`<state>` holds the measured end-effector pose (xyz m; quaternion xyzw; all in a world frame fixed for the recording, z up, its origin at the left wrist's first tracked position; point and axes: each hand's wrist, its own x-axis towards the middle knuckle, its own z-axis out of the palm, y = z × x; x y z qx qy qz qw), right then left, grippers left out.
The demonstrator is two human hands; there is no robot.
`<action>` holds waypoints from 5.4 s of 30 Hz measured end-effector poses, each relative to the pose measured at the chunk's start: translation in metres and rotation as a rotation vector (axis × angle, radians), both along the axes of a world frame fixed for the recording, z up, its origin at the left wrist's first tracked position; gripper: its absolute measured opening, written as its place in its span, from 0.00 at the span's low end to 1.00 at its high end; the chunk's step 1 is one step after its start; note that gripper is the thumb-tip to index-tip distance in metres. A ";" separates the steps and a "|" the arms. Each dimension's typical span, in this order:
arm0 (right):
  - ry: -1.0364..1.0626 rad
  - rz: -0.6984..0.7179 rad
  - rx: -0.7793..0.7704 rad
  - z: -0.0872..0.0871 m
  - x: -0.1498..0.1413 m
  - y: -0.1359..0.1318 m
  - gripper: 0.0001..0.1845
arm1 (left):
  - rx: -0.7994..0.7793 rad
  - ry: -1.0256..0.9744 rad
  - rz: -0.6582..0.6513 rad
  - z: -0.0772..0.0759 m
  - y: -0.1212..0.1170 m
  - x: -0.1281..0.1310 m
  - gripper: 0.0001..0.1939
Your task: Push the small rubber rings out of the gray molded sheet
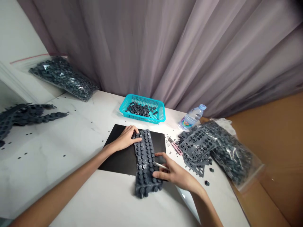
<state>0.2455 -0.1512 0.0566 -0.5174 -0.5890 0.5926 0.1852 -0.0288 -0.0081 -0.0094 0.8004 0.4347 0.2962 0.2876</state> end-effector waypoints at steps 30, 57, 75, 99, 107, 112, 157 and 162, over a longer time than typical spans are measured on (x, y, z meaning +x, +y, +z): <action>-0.093 -0.068 0.062 0.007 -0.030 -0.024 0.22 | 0.283 0.245 -0.037 0.013 -0.044 0.014 0.26; -0.081 -0.333 0.637 -0.028 -0.002 0.022 0.10 | 0.129 0.127 -0.109 0.023 -0.043 0.029 0.17; -0.048 -0.027 0.685 -0.028 -0.003 0.093 0.13 | 0.031 0.032 -0.110 0.008 -0.006 0.030 0.14; -0.169 0.057 0.767 -0.026 -0.009 0.088 0.11 | 0.040 0.024 -0.123 0.008 -0.006 0.030 0.13; -0.152 0.083 0.763 -0.020 -0.012 0.088 0.13 | 0.045 0.031 -0.123 0.007 -0.005 0.030 0.14; -0.209 0.118 0.808 -0.023 -0.009 0.089 0.12 | 0.035 0.027 -0.129 0.007 -0.005 0.030 0.15; -0.790 0.262 1.233 -0.039 -0.013 0.092 0.22 | 0.085 0.059 -0.131 0.001 -0.004 0.030 0.16; -0.487 0.149 1.066 -0.027 -0.005 0.092 0.18 | 0.069 0.051 -0.140 0.006 -0.008 0.029 0.15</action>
